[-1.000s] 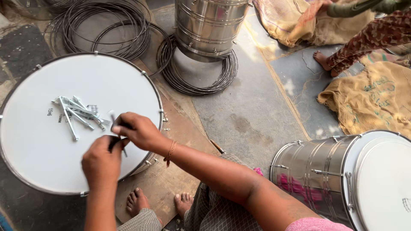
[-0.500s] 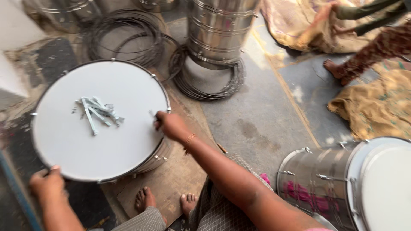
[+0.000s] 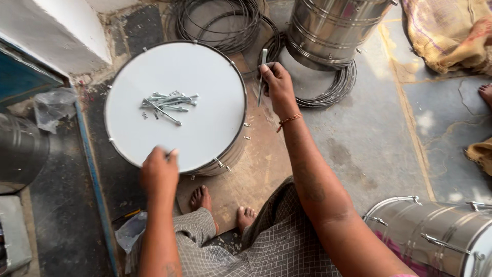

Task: The person is assembling a drum by tightening the tension rods around the drumhead using a wrench. They systematically move around the drum, securing each rod to ensure the head is properly fastened.

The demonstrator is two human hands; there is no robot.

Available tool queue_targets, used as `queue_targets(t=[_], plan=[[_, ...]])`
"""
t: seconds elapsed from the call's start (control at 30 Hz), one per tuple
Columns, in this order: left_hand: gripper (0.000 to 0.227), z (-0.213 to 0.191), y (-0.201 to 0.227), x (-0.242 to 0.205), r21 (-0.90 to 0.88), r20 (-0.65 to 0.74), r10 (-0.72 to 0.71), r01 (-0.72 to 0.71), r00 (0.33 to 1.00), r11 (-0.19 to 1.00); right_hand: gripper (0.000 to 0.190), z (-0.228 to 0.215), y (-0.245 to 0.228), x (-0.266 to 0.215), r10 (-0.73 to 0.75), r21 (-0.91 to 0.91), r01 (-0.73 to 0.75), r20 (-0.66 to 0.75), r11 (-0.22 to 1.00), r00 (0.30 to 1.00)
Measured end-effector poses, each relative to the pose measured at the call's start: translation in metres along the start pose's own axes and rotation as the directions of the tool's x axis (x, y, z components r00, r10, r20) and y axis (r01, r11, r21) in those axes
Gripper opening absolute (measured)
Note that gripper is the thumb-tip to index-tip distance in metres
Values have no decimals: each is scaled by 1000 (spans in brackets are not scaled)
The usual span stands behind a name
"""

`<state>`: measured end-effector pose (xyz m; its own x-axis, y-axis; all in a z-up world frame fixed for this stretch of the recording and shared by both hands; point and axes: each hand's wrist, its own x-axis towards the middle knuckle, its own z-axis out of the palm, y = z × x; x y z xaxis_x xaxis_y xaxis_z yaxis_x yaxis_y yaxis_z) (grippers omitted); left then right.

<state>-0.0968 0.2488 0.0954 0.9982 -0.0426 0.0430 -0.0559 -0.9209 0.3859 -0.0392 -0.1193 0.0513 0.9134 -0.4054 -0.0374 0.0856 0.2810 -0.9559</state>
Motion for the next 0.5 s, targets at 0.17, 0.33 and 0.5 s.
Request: queue_targets(t=[0.17, 0.33, 0.5], plan=[[25, 75, 96, 9, -251, -74, 382, -388, 921, 887, 25, -31, -8, -21, 141, -395, -142, -32, 908, 990], [47, 108, 128, 28, -12, 153, 351, -353, 924, 935, 31, -29, 40, -28, 31, -722, -1, 28, 692, 999], [53, 104, 130, 40, -19, 289, 271, -278, 918, 960, 34, -15, 55, -23, 125, -768, -69, 14, 637, 992]])
